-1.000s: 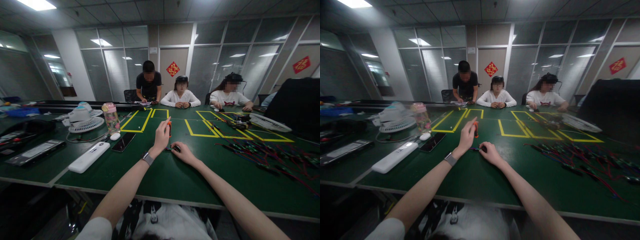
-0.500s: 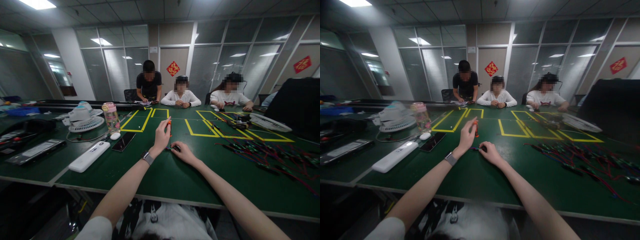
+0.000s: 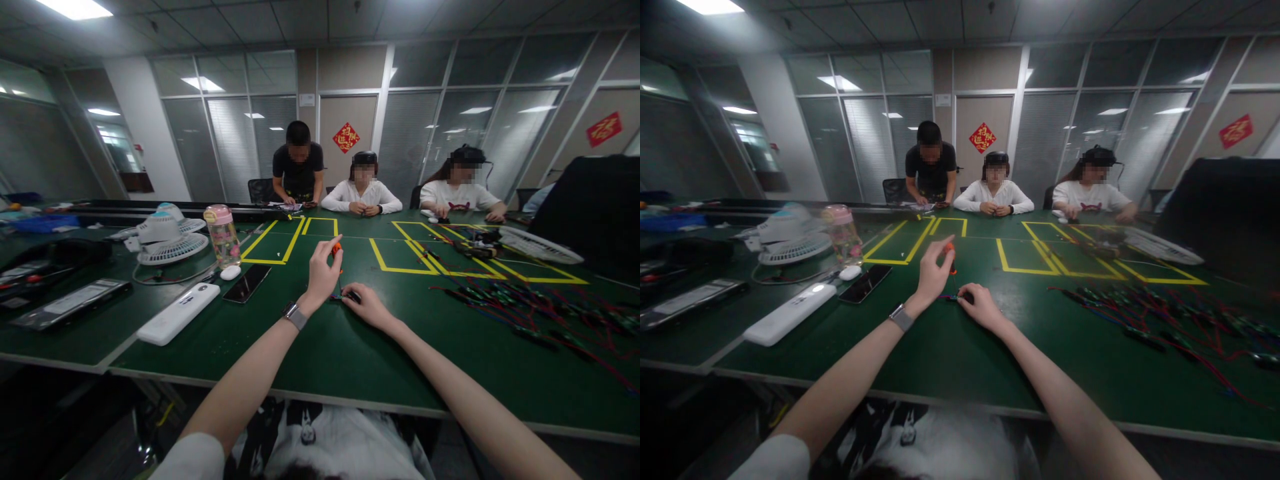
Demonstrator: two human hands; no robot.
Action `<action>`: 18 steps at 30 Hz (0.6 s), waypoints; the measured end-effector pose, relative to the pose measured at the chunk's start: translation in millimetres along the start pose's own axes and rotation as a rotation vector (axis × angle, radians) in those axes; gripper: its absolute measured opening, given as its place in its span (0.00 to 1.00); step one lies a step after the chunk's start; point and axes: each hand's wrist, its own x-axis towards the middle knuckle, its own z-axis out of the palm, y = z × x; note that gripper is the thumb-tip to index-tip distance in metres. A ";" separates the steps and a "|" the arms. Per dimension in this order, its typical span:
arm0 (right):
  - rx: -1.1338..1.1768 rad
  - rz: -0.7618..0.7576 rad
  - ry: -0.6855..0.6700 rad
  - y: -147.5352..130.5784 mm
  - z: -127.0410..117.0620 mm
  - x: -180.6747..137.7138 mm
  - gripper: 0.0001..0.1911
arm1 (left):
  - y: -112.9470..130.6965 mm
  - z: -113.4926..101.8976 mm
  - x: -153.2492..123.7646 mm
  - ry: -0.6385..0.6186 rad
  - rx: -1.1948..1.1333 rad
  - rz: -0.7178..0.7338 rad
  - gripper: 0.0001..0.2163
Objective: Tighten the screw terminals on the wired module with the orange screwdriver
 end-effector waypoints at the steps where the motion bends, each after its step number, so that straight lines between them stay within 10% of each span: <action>1: -0.001 0.000 0.000 -0.1 0.1 0.0 0.04 | 0.5 -0.4 0.1 0.012 0.022 -0.002 0.15; 18: -0.012 0.013 -0.008 2.0 1.5 0.4 0.05 | -0.2 -0.9 1.0 0.003 0.031 -0.039 0.15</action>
